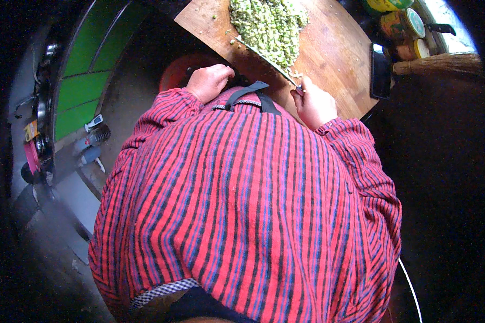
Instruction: The person uses a large knife to repeatedly chop a pile of green vegetables on a wooden cutting board. They gather the chopped pieces into a pile and then scrape them into a red bowl.
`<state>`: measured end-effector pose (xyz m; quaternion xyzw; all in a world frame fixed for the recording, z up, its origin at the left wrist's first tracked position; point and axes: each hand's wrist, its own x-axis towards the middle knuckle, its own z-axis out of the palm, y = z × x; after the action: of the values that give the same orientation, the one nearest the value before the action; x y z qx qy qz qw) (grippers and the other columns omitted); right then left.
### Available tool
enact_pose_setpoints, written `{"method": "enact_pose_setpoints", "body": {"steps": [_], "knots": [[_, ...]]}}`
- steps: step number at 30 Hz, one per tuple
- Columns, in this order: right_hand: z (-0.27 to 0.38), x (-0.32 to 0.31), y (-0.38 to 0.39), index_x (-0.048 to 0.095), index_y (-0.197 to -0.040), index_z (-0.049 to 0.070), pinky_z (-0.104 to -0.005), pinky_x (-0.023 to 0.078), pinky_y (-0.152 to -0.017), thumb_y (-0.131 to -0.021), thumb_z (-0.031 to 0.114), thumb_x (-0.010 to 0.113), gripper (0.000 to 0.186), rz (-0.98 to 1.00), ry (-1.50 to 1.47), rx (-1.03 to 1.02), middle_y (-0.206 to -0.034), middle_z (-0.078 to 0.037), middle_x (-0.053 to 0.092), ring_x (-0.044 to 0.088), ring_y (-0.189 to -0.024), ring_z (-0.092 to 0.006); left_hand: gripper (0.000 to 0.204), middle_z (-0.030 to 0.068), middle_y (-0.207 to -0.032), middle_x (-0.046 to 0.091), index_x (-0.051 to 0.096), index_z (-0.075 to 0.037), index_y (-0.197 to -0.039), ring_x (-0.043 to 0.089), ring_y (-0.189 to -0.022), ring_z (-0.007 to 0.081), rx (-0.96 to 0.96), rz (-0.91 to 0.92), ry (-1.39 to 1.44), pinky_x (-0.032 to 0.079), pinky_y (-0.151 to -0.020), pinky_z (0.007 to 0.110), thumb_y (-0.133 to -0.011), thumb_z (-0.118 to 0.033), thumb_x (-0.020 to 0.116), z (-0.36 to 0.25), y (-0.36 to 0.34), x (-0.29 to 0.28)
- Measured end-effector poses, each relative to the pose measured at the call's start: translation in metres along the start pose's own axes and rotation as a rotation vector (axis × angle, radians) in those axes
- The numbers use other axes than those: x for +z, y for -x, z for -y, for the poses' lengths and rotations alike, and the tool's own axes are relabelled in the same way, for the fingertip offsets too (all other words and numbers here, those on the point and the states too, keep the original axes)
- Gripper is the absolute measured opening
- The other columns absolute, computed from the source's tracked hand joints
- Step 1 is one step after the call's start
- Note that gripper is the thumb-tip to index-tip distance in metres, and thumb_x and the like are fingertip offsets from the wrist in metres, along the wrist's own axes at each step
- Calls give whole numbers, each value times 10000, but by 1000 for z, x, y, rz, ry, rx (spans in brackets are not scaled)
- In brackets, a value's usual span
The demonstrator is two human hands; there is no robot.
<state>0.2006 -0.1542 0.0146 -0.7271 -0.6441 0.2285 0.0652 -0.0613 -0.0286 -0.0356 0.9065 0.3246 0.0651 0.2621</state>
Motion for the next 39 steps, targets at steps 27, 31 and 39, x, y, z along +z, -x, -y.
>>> {"method": "enact_pose_setpoints", "body": {"steps": [27, 31, 39], "knots": [[18, 7, -27, 491, -942, 51, -457, 460, -639, -839, 303, 553, 279, -12, -96, -29, -760, -215, 606, 594, -733, -385, 82, 67, -721, 632, 659, -66, -842, 608, -617, 184, 13, -498, 411, 476, -554, 290, -787, -116, 625, -4, -27, -23], [6, 9, -27, 519, -968, 49, -465, 453, -640, -839, 328, 545, 308, -5, -128, 37, -723, -212, 594, 588, -721, -389, 146, 54, -750, 631, 627, -13, -932, 596, -616, 111, -416, -302, 1319, 510, -573, 232, -882, -127, 552, -4, -45, -51], [-7, -15, -13, 510, -868, 73, -421, 459, -594, -808, 330, 601, 279, 76, -159, -41, -678, -160, 586, 590, -671, -355, 193, 139, -881, 628, 584, 17, -863, 639, -741, 213, -361, -520, 1398, 541, -681, 308, -832, 50, 397, 6, -51, -54]]}}
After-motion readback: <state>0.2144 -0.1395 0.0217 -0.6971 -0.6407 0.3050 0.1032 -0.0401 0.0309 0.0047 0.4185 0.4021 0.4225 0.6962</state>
